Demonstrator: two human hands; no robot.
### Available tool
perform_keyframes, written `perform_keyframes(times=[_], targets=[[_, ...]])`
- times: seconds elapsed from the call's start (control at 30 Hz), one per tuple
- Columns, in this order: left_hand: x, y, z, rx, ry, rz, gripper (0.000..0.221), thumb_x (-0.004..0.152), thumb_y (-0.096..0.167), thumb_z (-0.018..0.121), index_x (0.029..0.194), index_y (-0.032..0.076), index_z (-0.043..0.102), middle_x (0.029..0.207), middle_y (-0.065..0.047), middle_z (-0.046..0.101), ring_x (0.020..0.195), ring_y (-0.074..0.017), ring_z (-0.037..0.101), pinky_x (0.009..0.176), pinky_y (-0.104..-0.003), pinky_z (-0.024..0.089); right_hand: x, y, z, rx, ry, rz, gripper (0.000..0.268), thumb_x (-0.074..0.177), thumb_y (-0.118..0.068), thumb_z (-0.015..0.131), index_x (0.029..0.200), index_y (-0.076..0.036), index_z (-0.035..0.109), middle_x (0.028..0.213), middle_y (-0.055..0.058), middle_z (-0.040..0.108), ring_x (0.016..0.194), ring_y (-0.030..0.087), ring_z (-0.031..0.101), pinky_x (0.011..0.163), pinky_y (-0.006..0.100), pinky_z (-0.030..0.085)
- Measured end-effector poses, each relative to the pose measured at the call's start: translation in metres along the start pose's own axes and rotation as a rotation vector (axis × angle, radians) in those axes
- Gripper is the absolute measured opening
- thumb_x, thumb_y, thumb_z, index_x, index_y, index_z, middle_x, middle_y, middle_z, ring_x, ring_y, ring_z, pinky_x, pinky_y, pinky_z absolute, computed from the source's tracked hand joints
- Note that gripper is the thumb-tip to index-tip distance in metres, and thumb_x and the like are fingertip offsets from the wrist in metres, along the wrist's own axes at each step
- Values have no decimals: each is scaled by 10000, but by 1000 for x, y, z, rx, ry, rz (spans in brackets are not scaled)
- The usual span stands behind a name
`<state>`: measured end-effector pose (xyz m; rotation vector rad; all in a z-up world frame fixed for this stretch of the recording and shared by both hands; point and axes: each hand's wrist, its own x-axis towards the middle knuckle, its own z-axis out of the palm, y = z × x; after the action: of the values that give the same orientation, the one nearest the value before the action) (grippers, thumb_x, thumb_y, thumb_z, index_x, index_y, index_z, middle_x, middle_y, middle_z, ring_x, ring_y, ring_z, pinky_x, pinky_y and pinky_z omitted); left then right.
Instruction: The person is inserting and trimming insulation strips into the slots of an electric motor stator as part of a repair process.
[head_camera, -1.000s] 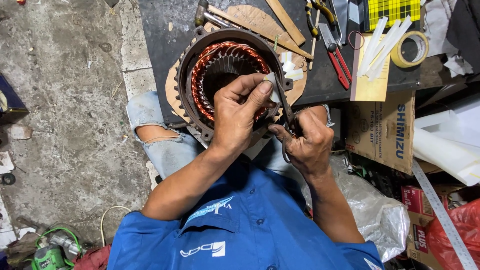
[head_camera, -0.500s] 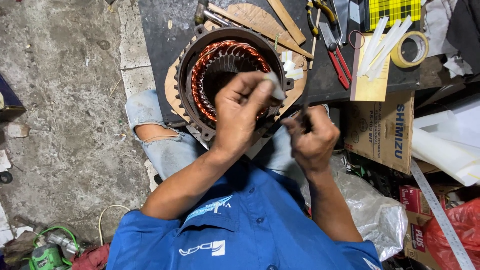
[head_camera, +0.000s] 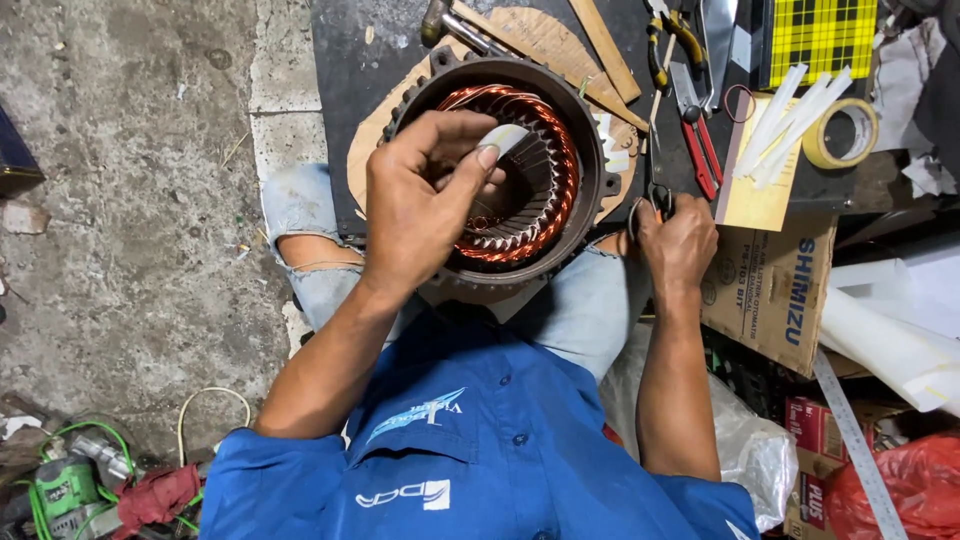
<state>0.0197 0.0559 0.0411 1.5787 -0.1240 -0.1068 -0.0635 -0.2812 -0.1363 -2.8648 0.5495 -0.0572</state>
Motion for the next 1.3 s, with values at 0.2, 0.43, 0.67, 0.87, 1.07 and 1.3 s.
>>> perform_keyframes(times=[0.2, 0.43, 0.67, 0.87, 1.07, 1.3], targets=[[1, -9, 0, -94, -1, 32, 211, 976, -45, 628, 1171, -28, 707, 996, -246, 758, 826, -227, 762, 721, -327, 684, 9, 23, 22, 50, -1, -42, 362, 901, -232, 855, 1089, 55, 740, 898, 253, 647, 862, 502, 678, 760, 591, 542], [2, -8, 0, -68, -17, 34, 211, 949, -60, 654, 1141, -22, 732, 998, -242, 758, 796, -222, 771, 695, -323, 693, 12, -42, -53, 194, 242, -144, 210, 1055, -104, 749, 1194, 52, 737, 958, 231, 703, 869, 379, 711, 802, 465, 582], [2, -17, -2, 12, -98, 83, 271, 930, -51, 663, 1196, -17, 703, 996, -216, 766, 827, -246, 757, 719, -361, 656, -7, -122, -106, 620, 321, -428, 130, 1026, 32, 732, 1134, 100, 754, 929, 250, 695, 850, 369, 703, 740, 430, 571], [-1, 0, 1, 140, -223, 178, 285, 886, -103, 686, 1153, -3, 700, 1004, -222, 770, 870, -340, 789, 767, -414, 628, -18, -163, -122, 571, 291, -713, 193, 941, -60, 812, 1119, 12, 795, 1001, 170, 753, 890, 342, 694, 823, 426, 547], [-1, -5, 1, 180, -272, 207, 245, 878, -147, 675, 1090, -28, 689, 952, -230, 762, 871, -361, 784, 782, -450, 635, -17, -174, -120, 563, 222, -743, 160, 920, -31, 817, 1079, -27, 819, 936, 136, 754, 790, 307, 659, 738, 393, 547], [16, -22, -13, 520, -125, 442, 360, 941, -100, 745, 1253, 40, 635, 1151, -151, 730, 1090, -275, 708, 969, -398, 608, -25, -170, -128, 554, 245, -529, 132, 1067, -54, 660, 1084, 73, 690, 976, 208, 706, 856, 271, 691, 745, 355, 601]])
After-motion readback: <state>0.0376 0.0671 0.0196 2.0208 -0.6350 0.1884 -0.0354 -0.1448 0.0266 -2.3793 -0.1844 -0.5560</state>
